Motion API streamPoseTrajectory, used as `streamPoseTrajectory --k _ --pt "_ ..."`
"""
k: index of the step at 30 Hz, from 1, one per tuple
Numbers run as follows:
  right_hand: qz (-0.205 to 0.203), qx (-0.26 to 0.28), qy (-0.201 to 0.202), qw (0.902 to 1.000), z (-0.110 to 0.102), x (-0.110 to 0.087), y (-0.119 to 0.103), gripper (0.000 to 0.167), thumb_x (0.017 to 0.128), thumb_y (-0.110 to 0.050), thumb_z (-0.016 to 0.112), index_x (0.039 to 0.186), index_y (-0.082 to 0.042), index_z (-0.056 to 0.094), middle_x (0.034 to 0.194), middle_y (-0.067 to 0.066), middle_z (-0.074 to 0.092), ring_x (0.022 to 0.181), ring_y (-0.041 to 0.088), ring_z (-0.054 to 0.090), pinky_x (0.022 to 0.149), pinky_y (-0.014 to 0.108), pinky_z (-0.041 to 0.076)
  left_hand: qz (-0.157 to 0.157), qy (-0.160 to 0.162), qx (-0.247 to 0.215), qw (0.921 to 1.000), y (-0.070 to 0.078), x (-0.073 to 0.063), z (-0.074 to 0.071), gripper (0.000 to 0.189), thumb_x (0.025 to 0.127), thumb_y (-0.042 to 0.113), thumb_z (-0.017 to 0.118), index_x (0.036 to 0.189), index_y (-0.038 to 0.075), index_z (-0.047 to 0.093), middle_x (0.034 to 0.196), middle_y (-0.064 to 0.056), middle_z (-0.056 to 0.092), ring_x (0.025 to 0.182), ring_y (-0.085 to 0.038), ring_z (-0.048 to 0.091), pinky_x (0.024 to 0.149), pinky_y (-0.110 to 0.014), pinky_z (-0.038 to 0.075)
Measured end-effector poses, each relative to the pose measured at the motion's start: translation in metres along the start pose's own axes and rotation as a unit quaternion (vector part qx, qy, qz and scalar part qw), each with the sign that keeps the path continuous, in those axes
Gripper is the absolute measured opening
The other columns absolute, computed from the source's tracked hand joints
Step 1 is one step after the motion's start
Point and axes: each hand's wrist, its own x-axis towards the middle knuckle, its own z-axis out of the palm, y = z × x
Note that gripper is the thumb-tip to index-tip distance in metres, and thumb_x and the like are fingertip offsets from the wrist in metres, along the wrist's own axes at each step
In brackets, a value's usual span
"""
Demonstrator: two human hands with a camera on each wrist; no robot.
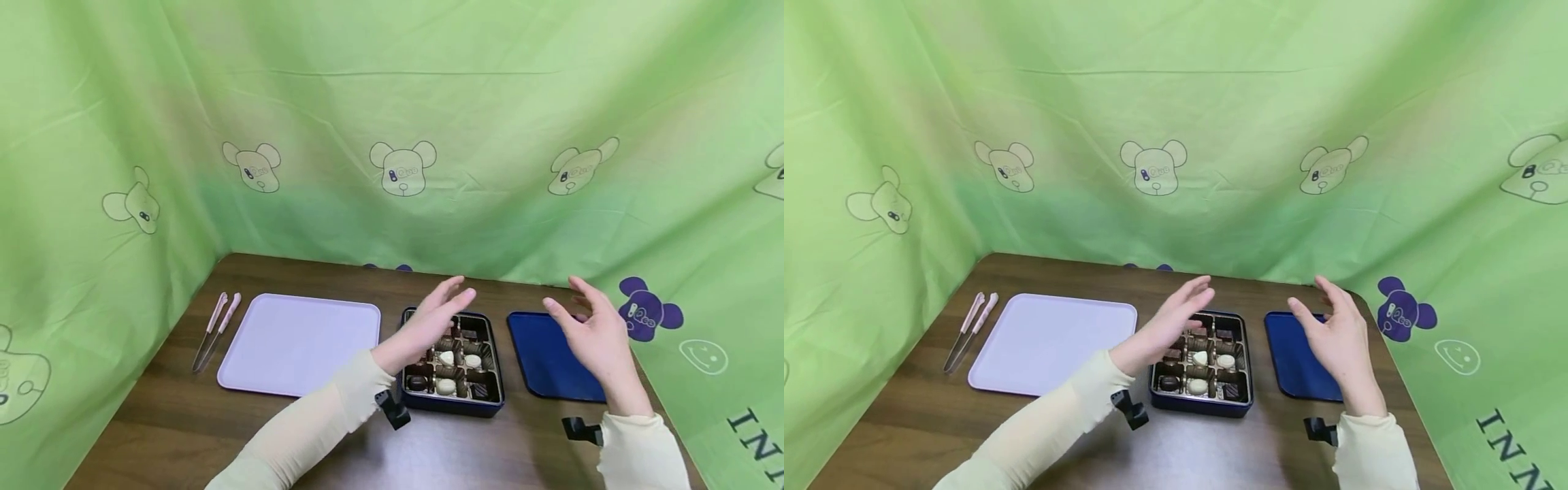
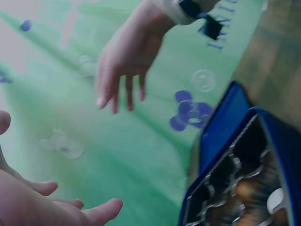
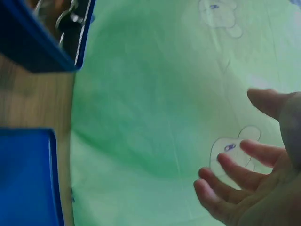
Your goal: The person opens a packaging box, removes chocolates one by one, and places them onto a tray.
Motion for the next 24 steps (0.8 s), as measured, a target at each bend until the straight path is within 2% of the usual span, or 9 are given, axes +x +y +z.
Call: streamPoseTrajectory --k 2,4,7,10,16,24 --pt "0.002 0.000 -0.004 1.0000 0.004 -0.001 -0.005 0.074 0.097 -0.039 0.068 0.156 -0.006 0.037 0.151 0.024 0.045 0.127 0.048 0.050 0.078 0.007 0.037 0.015 0.011 -0.006 0.9998 0.003 -0.004 -0.010 0.062 0.104 0.043 0.051 0.157 0.016 0.035 0.162 -0.011 0.032 0.145 -0.028 0.038 0.106 -0.045 0.045" --pt "0.007 0.002 -0.009 0.9999 0.008 -0.003 -0.010 0.077 0.096 -0.041 0.069 0.157 -0.008 0.035 0.151 0.023 0.045 0.128 0.047 0.050 0.084 0.014 0.044 0.034 0.025 -0.012 0.9990 0.005 -0.008 -0.019 0.062 0.104 0.041 0.052 0.157 0.015 0.033 0.163 -0.011 0.030 0.144 -0.030 0.038 0.109 -0.047 0.042" --pt "0.014 0.016 -0.012 0.9997 0.015 -0.006 -0.016 0.078 0.096 -0.042 0.068 0.159 -0.011 0.032 0.152 0.023 0.044 0.129 0.046 0.051 0.097 0.040 0.050 0.064 0.051 0.010 0.9966 0.007 -0.015 -0.032 0.065 0.102 0.041 0.055 0.158 0.018 0.031 0.163 -0.009 0.031 0.143 -0.030 0.040 0.113 -0.050 0.037" --pt "0.015 0.044 -0.019 0.9987 0.022 -0.009 -0.019 0.079 0.097 -0.040 0.068 0.160 -0.015 0.028 0.153 0.025 0.042 0.134 0.047 0.046 0.101 0.061 0.042 0.089 0.073 0.047 0.9922 0.008 -0.022 -0.044 0.069 0.100 0.045 0.058 0.159 0.020 0.030 0.162 -0.008 0.032 0.142 -0.031 0.041 0.114 -0.053 0.035" --pt "0.006 0.085 -0.037 0.9957 0.036 -0.014 -0.020 0.080 0.098 -0.036 0.068 0.162 -0.019 0.023 0.158 0.024 0.034 0.145 0.043 0.032 0.109 0.061 0.035 0.121 0.122 0.101 0.9800 0.005 -0.035 -0.068 0.072 0.099 0.044 0.061 0.158 0.017 0.031 0.161 -0.010 0.034 0.141 -0.032 0.041 0.111 -0.051 0.040" --pt "-0.003 0.097 -0.051 0.9940 0.055 -0.022 -0.010 0.078 0.099 -0.034 0.067 0.162 -0.017 0.024 0.162 0.021 0.029 0.146 0.044 0.030 0.109 0.062 0.035 0.138 0.184 0.116 0.9662 -0.003 -0.050 -0.103 0.066 0.102 0.033 0.060 0.157 0.013 0.031 0.160 -0.013 0.035 0.140 -0.035 0.042 0.109 -0.054 0.040"
